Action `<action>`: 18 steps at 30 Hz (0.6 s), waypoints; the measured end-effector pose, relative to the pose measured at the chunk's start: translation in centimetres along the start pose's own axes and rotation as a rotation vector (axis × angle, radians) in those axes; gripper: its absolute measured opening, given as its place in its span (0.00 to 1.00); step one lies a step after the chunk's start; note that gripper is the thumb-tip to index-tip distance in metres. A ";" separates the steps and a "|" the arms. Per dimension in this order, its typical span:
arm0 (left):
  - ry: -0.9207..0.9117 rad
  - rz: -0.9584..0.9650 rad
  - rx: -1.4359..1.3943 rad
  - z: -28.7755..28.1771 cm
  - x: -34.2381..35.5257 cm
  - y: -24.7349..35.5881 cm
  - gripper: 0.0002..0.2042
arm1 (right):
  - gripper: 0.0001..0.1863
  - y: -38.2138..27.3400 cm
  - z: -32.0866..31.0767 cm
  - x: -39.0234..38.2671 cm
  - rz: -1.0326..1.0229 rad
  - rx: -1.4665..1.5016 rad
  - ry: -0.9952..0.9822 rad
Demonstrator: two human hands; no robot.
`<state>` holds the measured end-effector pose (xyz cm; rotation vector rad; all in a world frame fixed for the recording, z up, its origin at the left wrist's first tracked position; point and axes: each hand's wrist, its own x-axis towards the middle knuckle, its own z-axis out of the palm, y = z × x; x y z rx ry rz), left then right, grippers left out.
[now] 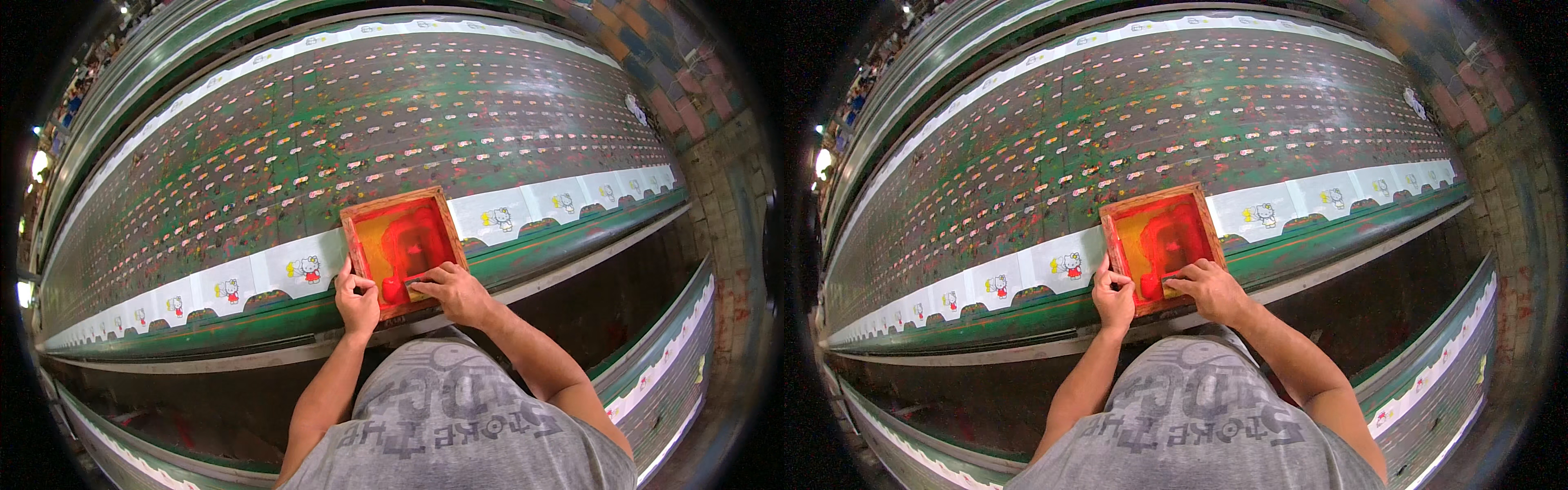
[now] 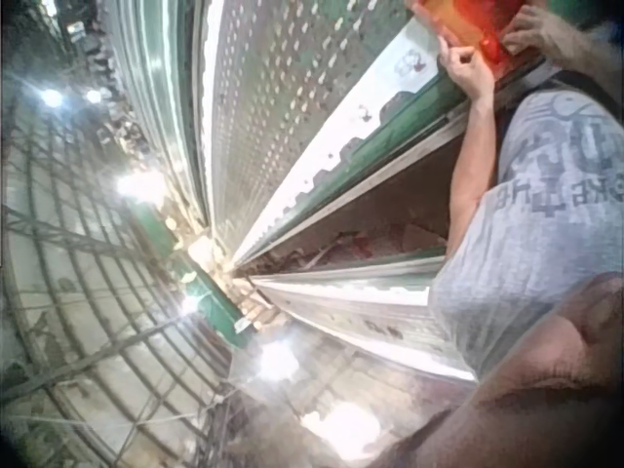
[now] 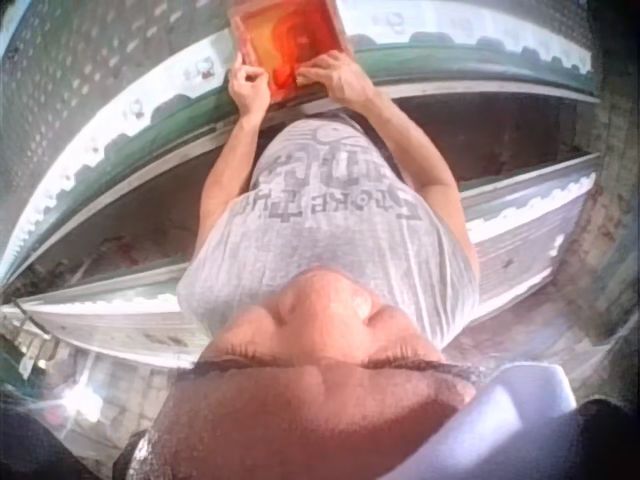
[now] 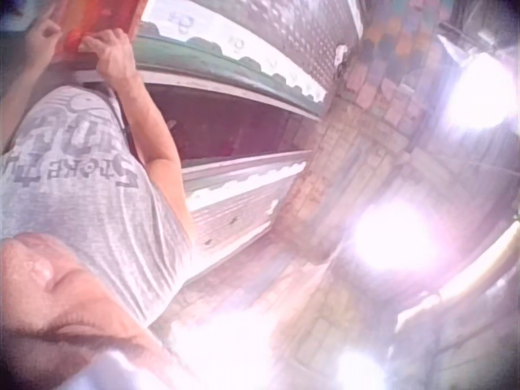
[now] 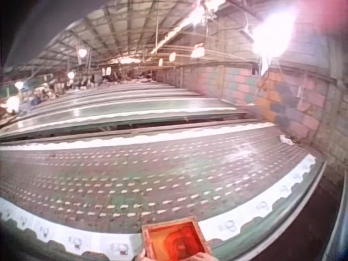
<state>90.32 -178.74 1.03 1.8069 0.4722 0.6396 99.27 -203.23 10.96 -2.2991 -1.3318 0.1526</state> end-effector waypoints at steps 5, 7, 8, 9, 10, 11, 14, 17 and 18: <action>0.002 -0.035 0.013 -0.1 0.2 -0.2 0.09 | 0.29 -0.1 -1.3 -1.0 -0.001 0.132 -0.022; 0.004 -0.067 0.001 0.0 0.3 0.2 0.09 | 0.26 0.7 -1.8 -2.0 -0.002 0.164 0.089; 0.006 -0.042 0.007 0.0 0.4 0.3 0.09 | 0.24 1.3 -1.8 -2.6 0.009 0.178 0.170; 0.009 -0.017 0.013 -0.1 0.4 1.1 0.09 | 0.22 2.0 -1.8 -3.2 0.020 0.192 0.249; 0.009 0.005 0.016 0.2 0.4 2.1 0.09 | 0.21 3.0 -1.7 -4.1 0.087 0.211 0.306; 0.015 0.024 0.044 0.7 0.5 3.0 0.09 | 0.20 4.1 -1.5 -5.0 0.153 0.230 0.364; 0.015 0.038 0.053 3.2 -0.1 5.0 0.10 | 0.18 6.3 -2.1 -7.7 0.352 0.444 0.457; 0.012 0.075 0.023 7.3 -0.9 6.4 0.10 | 0.17 9.8 -3.2 -10.6 0.434 0.649 0.467; 0.014 0.084 0.009 8.8 -1.3 6.6 0.10 | 0.17 10.8 -3.9 -11.4 0.418 0.634 0.473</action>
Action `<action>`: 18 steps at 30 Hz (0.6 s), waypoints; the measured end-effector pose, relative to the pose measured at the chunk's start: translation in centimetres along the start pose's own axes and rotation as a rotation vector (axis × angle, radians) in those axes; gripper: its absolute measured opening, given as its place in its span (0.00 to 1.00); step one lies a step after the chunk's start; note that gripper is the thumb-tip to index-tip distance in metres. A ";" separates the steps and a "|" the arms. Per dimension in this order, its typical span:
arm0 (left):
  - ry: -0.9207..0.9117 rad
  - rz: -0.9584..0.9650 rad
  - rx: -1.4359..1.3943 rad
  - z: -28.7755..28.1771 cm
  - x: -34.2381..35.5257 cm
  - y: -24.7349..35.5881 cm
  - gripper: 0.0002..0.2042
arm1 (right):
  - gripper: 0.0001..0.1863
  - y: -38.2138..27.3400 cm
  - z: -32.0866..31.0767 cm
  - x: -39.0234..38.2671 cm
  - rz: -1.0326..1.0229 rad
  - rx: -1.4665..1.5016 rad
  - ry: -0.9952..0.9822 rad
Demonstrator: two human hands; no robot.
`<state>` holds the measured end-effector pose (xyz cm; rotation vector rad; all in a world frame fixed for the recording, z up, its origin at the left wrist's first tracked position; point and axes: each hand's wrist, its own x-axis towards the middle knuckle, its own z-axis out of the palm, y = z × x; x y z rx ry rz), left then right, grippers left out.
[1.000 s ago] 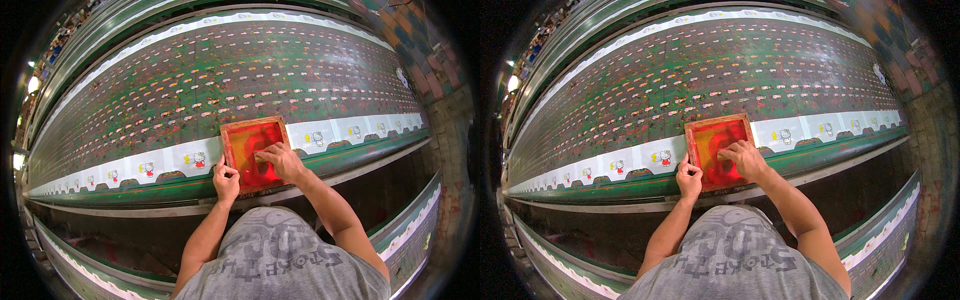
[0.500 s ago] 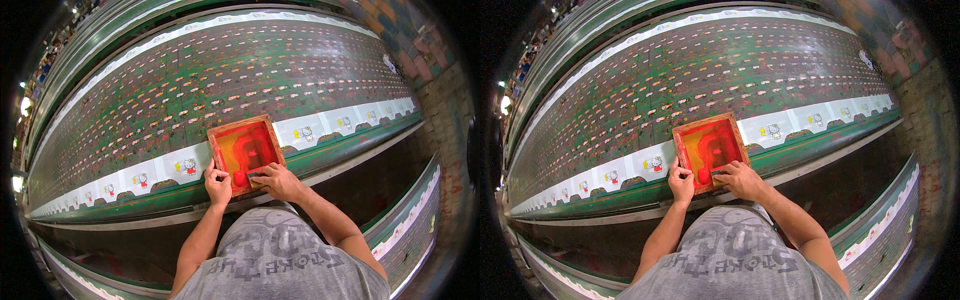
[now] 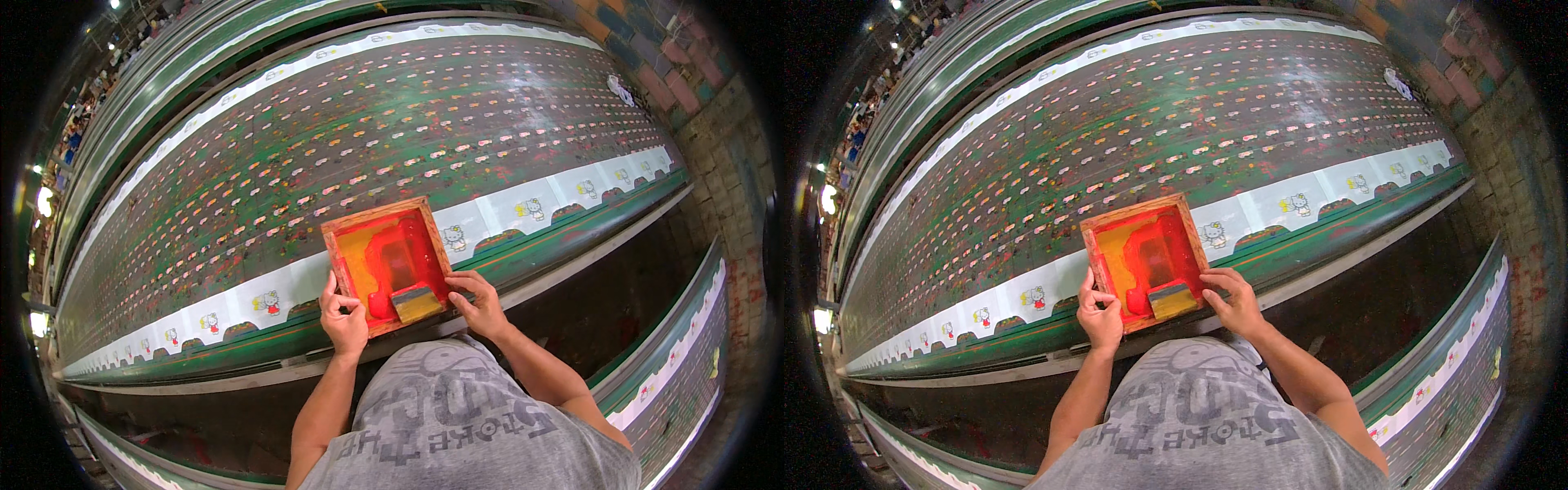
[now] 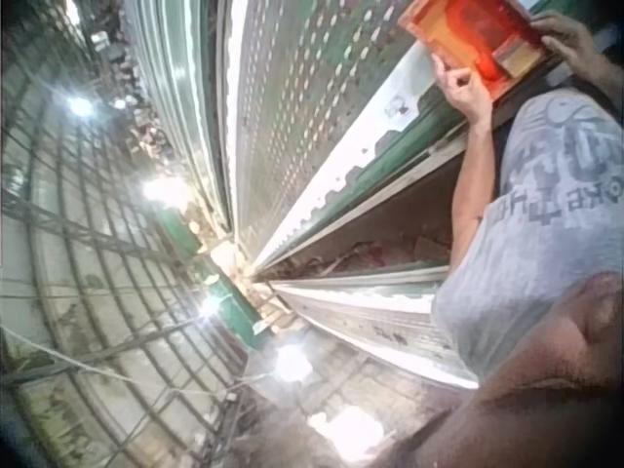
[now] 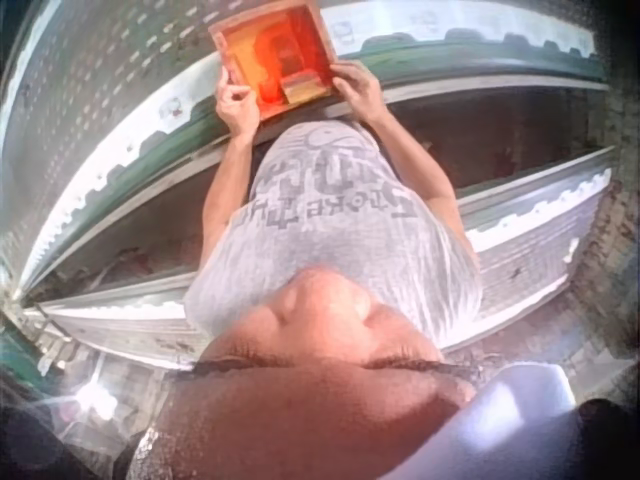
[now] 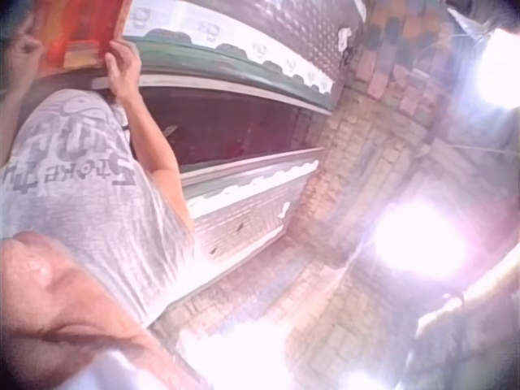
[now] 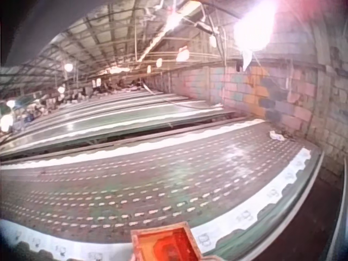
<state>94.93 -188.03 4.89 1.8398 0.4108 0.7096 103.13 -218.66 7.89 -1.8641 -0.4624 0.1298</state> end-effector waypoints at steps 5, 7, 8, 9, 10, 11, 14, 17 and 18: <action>-0.004 -0.067 -0.048 7.9 -1.8 -0.1 0.09 | 0.17 2.9 -6.8 -0.1 -0.055 -0.046 0.047; -0.014 -0.113 -0.072 10.2 -2.5 0.3 0.09 | 0.17 3.9 -9.1 0.1 -0.059 -0.042 0.046; -0.017 -0.136 -0.083 11.2 -2.7 0.5 0.09 | 0.17 4.4 -10.1 0.2 -0.061 -0.041 0.043; -0.002 -0.131 -0.130 12.2 -2.7 0.9 0.09 | 0.17 4.6 -11.1 0.4 -0.062 -0.050 0.029; -0.005 -0.180 -0.163 12.8 -2.9 1.2 0.09 | 0.17 4.8 -12.0 0.5 -0.066 -0.040 0.018; -0.007 -0.229 -0.197 13.2 -3.1 1.6 0.09 | 0.18 5.1 -12.7 0.6 -0.070 -0.030 0.006; -0.001 -0.268 -0.228 14.1 -3.4 1.3 0.09 | 0.18 5.7 -14.4 0.7 -0.092 -0.043 -0.023; 0.017 -0.348 -0.223 14.6 -3.4 2.5 0.08 | 0.18 5.3 -15.5 1.2 -0.167 -0.137 -0.034; 0.024 -0.353 -0.220 14.6 -3.5 2.6 0.08 | 0.18 4.9 -15.7 1.3 -0.200 -0.176 -0.035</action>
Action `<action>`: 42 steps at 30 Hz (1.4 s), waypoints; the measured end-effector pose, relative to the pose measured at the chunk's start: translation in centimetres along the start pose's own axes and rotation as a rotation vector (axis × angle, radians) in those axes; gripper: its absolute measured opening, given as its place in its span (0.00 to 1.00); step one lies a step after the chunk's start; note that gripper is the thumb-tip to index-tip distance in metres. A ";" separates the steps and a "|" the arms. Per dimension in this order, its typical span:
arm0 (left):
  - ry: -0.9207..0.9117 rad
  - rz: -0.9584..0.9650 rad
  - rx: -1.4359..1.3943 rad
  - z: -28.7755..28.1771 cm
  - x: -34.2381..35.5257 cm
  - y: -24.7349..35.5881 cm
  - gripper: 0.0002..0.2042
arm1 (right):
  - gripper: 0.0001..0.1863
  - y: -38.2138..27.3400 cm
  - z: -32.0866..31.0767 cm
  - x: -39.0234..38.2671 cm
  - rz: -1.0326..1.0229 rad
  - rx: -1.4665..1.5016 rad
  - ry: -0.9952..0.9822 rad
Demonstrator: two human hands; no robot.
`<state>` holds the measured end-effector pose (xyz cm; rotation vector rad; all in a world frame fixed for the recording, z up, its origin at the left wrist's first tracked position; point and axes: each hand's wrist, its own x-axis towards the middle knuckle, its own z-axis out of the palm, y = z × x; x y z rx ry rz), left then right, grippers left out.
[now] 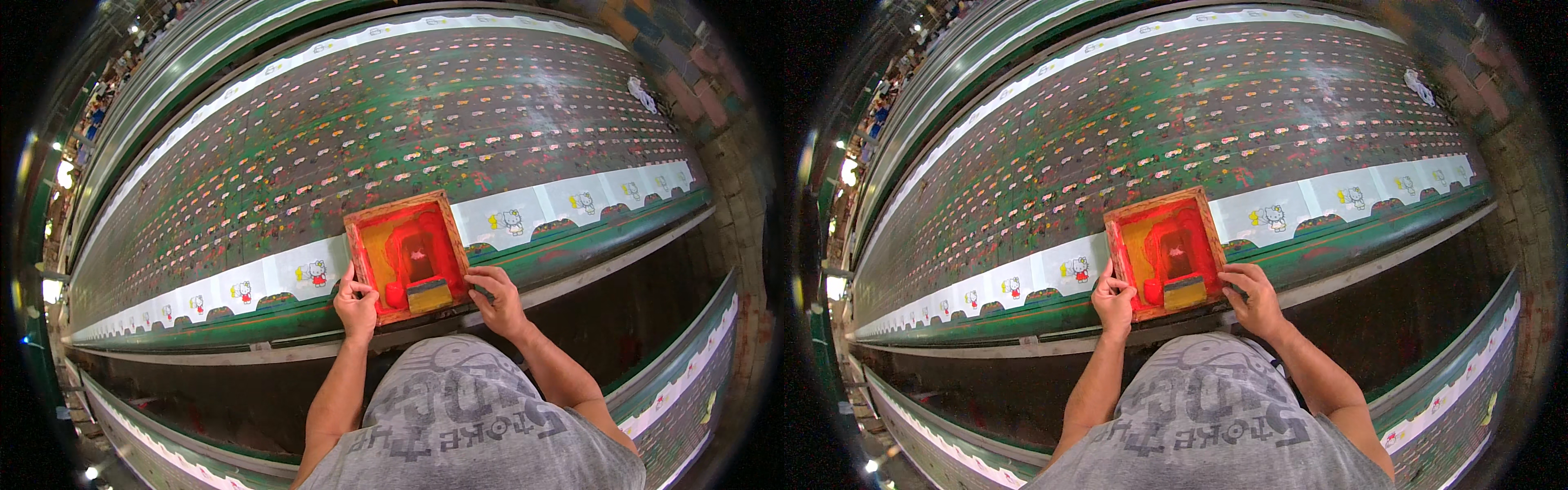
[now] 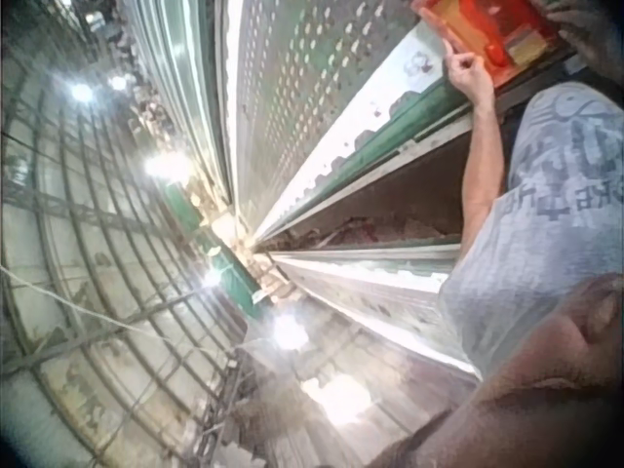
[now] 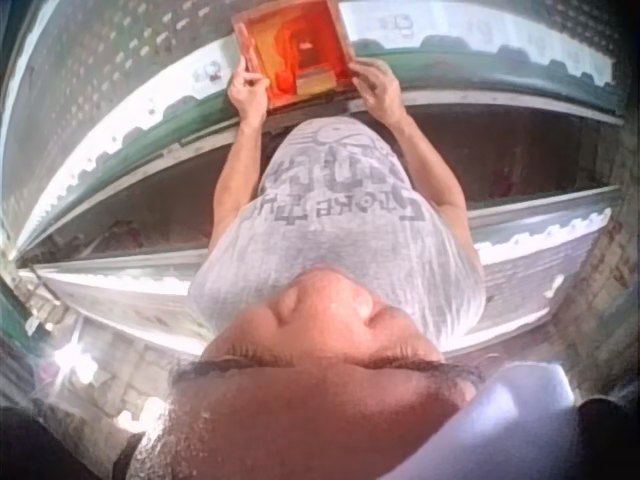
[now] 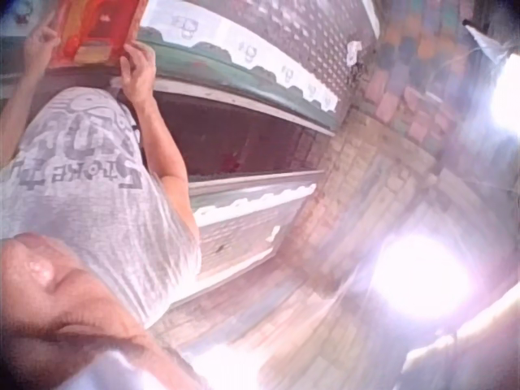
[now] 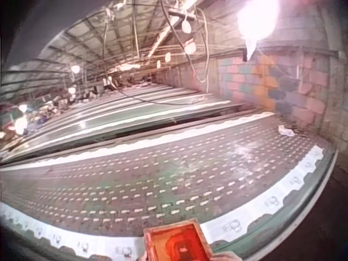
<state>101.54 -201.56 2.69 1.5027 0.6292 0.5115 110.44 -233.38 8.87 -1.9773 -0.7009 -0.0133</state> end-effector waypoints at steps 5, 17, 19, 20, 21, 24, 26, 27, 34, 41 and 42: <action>0.008 0.028 -0.020 -0.2 0.1 -0.8 0.08 | 0.19 -0.7 0.2 1.6 -0.249 -0.014 -0.147; -0.020 0.032 -0.081 -0.9 0.5 -1.4 0.09 | 0.24 -3.5 4.0 4.8 -0.435 -0.243 -0.379; -0.024 0.041 -0.074 -0.9 0.4 -1.6 0.08 | 0.24 -3.3 4.6 4.8 -0.414 -0.296 -0.385; -0.027 0.047 -0.069 -0.9 0.4 -1.7 0.08 | 0.24 -3.2 4.8 4.7 -0.411 -0.324 -0.418; -0.029 0.051 -0.076 -0.5 0.5 -1.5 0.08 | 0.24 -3.2 4.7 4.8 -0.410 -0.362 -0.457; -0.010 -0.014 0.021 -0.2 0.2 -0.2 0.08 | 0.24 -3.4 3.9 5.4 -0.394 -0.409 -0.579; -0.020 0.001 0.035 -0.6 0.5 -2.7 0.07 | 0.24 -3.6 3.2 6.7 -0.378 -0.406 -0.639; -0.022 0.008 0.037 -0.6 0.6 -3.5 0.07 | 0.23 -3.2 2.9 7.8 -0.365 -0.397 -0.654; -0.013 0.107 0.127 -0.4 0.8 -3.4 0.08 | 0.23 -1.1 5.2 14.2 -0.269 -0.362 -0.498; -0.038 0.191 0.168 -0.9 0.7 -3.2 0.09 | 0.28 -1.2 6.9 11.9 -0.312 -0.410 -0.332; -0.040 0.203 0.166 -0.7 0.7 -2.9 0.09 | 0.28 -1.5 6.9 10.8 -0.329 -0.415 -0.317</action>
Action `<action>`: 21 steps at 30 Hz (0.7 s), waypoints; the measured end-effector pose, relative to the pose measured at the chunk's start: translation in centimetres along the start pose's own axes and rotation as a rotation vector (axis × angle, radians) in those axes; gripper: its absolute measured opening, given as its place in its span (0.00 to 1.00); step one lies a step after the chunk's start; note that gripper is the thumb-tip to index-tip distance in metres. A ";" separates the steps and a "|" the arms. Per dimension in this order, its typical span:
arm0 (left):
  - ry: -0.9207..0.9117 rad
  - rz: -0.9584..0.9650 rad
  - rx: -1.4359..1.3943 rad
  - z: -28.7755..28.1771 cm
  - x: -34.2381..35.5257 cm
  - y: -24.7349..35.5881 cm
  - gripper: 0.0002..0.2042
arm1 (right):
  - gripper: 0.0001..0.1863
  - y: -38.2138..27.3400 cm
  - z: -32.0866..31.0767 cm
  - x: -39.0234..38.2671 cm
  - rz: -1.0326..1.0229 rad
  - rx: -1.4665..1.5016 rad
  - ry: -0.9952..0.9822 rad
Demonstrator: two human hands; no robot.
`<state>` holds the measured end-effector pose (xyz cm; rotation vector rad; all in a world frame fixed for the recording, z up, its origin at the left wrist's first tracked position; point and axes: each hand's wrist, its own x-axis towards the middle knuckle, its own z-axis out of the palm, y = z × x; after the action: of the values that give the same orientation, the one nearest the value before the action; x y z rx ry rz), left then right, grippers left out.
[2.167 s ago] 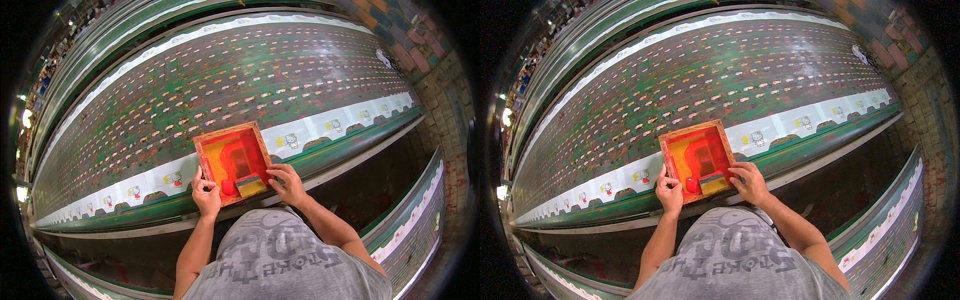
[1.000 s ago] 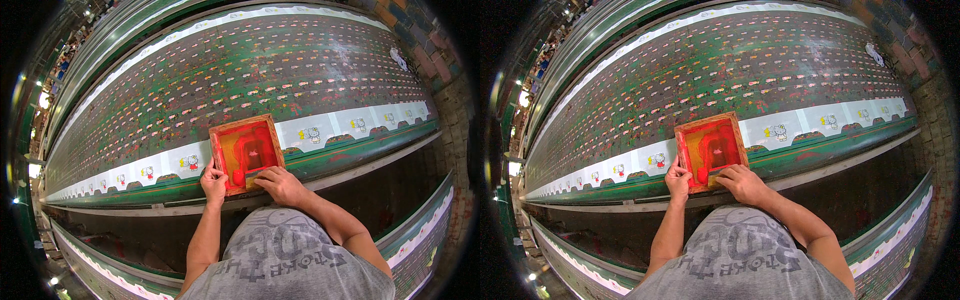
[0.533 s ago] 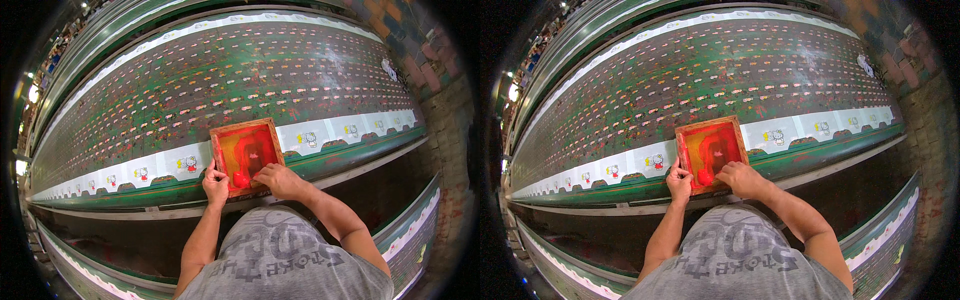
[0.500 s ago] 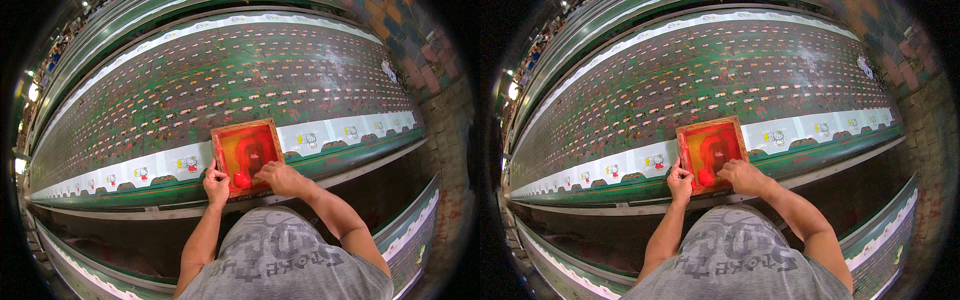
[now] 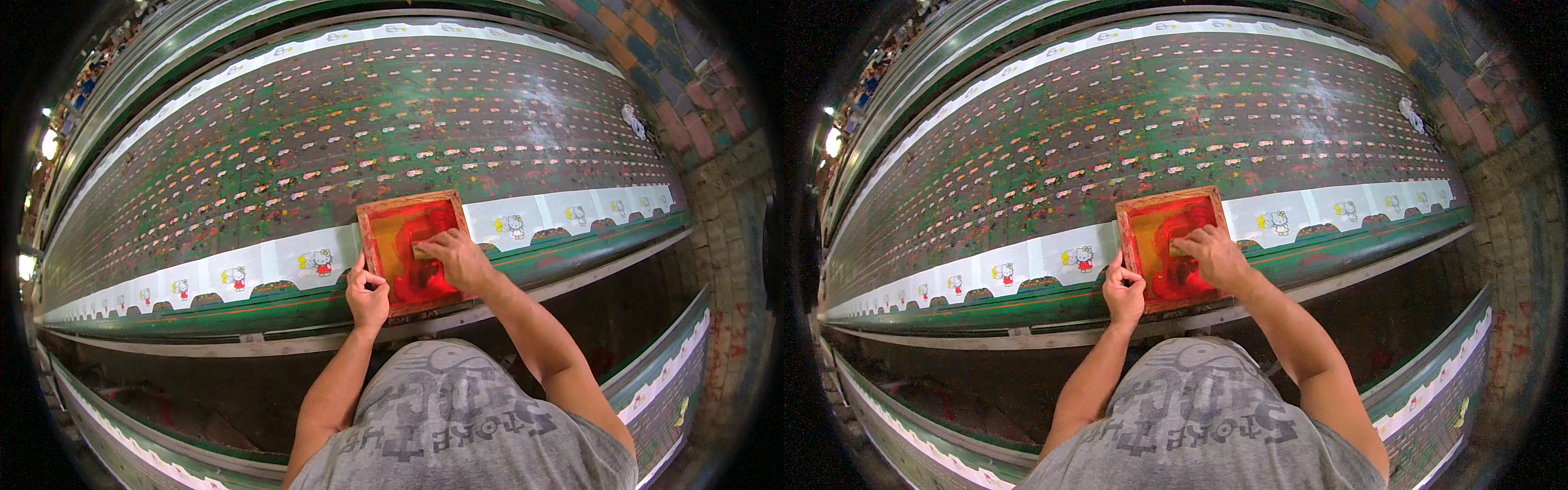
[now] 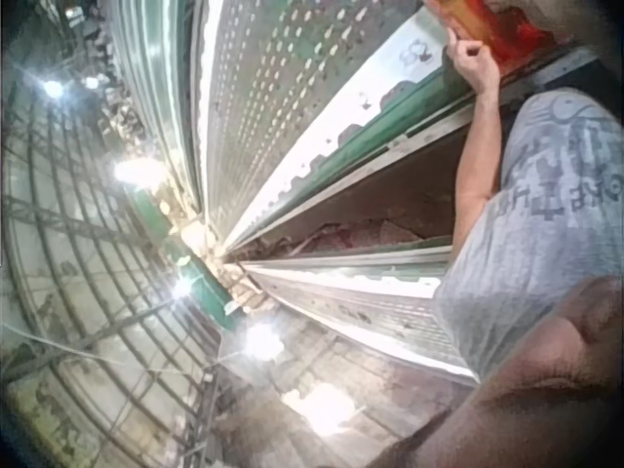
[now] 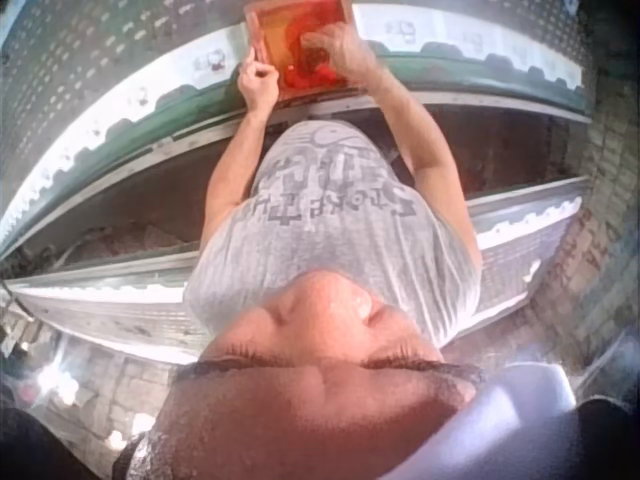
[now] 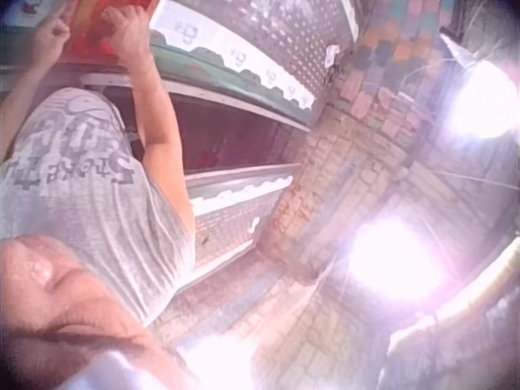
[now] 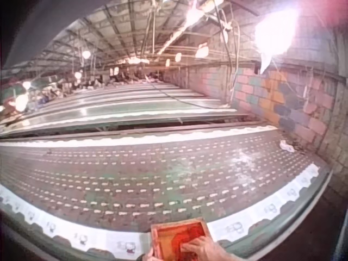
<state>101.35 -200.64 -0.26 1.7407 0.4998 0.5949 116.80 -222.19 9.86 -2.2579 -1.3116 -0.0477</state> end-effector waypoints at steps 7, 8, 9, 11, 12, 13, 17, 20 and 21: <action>0.016 0.076 0.032 0.1 0.0 1.0 0.10 | 0.32 -4.0 -0.5 -4.4 0.034 -0.031 -0.122; 0.015 0.076 0.032 0.2 -0.1 1.0 0.10 | 0.32 -4.2 -0.5 -5.1 0.035 -0.029 -0.135; 0.017 0.080 0.038 0.2 0.1 1.0 0.10 | 0.32 -4.5 -0.6 -5.3 0.033 -0.024 -0.142; 0.026 0.101 0.061 0.2 -0.1 0.8 0.10 | 0.31 -5.2 -0.9 -5.9 0.036 -0.010 -0.150; 0.028 0.116 0.074 0.3 0.0 0.9 0.10 | 0.30 -5.2 -0.9 -6.1 0.033 0.007 -0.142; 0.022 0.105 0.068 0.3 0.1 1.0 0.10 | 0.30 -5.1 -1.0 -6.3 0.029 0.024 -0.135; 0.006 0.026 0.036 0.0 0.2 1.8 0.09 | 0.25 -5.4 -2.0 -6.8 0.075 0.140 -0.140; 0.023 0.060 0.076 -0.1 0.2 2.1 0.09 | 0.23 -4.6 -2.8 -7.9 0.076 0.163 0.051; 0.032 0.090 0.099 0.1 0.3 2.5 0.09 | 0.22 -4.0 -3.1 -8.5 0.129 0.159 0.110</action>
<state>101.69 -201.15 2.14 1.8578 0.4818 0.6728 109.69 -228.81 11.81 -2.1674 -1.0718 -0.0210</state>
